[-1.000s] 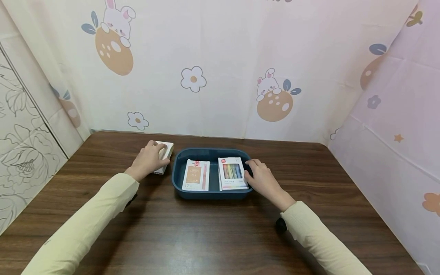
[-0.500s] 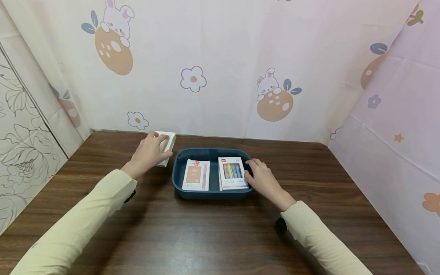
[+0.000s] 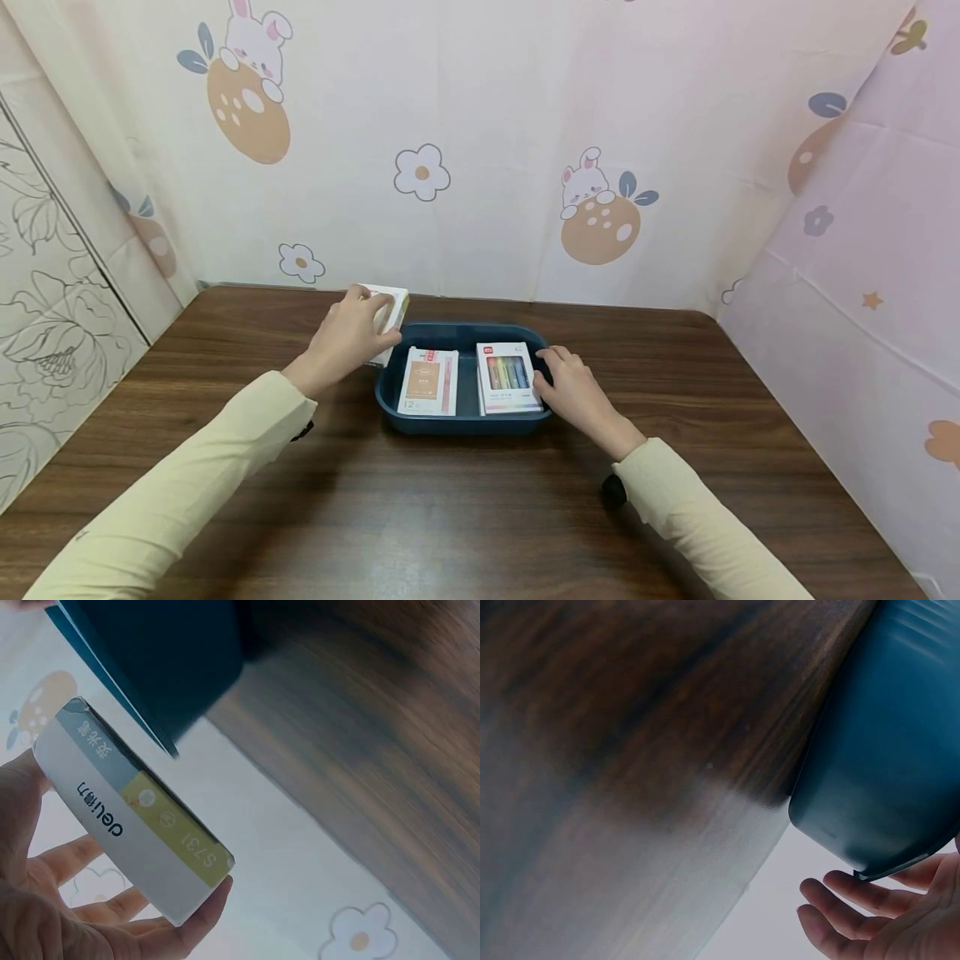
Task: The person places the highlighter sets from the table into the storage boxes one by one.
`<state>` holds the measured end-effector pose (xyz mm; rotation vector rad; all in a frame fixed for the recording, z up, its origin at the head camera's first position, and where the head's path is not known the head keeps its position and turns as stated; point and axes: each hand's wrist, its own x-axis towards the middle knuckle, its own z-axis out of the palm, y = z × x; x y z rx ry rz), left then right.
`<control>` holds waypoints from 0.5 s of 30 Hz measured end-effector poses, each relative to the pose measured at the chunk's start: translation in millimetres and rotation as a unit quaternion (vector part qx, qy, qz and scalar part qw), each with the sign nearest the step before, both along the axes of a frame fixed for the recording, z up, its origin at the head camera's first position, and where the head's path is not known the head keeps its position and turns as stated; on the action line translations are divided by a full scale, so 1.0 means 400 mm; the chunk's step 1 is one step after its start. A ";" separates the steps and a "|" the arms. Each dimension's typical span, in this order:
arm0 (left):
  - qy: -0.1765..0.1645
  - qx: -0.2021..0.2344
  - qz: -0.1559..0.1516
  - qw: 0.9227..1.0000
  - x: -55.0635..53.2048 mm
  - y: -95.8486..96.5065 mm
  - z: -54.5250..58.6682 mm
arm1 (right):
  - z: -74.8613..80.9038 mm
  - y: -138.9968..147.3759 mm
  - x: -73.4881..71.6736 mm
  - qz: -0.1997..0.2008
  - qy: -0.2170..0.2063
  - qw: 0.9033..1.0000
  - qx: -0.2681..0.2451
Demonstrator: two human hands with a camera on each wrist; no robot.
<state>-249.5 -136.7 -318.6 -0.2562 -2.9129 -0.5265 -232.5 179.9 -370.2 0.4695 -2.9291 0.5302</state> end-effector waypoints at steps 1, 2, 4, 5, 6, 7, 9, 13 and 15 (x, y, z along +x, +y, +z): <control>-0.001 0.000 -0.001 1.000 0.001 0.006 -0.002 | 0.000 0.000 0.000 0.000 0.000 1.000 0.000; -0.001 0.001 -0.003 1.000 0.004 0.013 -0.003 | 0.000 0.000 0.000 -0.001 -0.001 1.000 0.000; -0.006 0.002 -0.005 1.000 0.008 0.027 -0.006 | -0.001 0.000 0.000 -0.002 -0.002 1.000 0.001; -0.008 0.003 -0.006 1.000 0.010 0.035 -0.008 | -0.001 0.000 0.000 -0.002 -0.003 1.000 0.001; -0.009 0.003 -0.007 1.000 0.013 0.042 -0.009 | -0.001 0.000 0.000 -0.002 -0.003 1.000 0.001; -0.007 0.002 -0.010 1.000 0.016 0.049 -0.010 | -0.001 0.000 0.000 -0.002 -0.003 1.000 0.001; -0.001 0.000 -0.016 1.000 0.022 0.065 -0.012 | -0.001 0.000 0.000 -0.001 -0.003 1.000 0.002; 0.017 -0.006 -0.033 0.999 0.031 0.094 -0.014 | 0.001 0.000 0.000 0.002 0.000 1.000 0.002; 0.019 -0.006 -0.039 0.999 0.036 0.109 -0.016 | 0.003 -0.001 0.000 0.003 0.001 1.000 0.001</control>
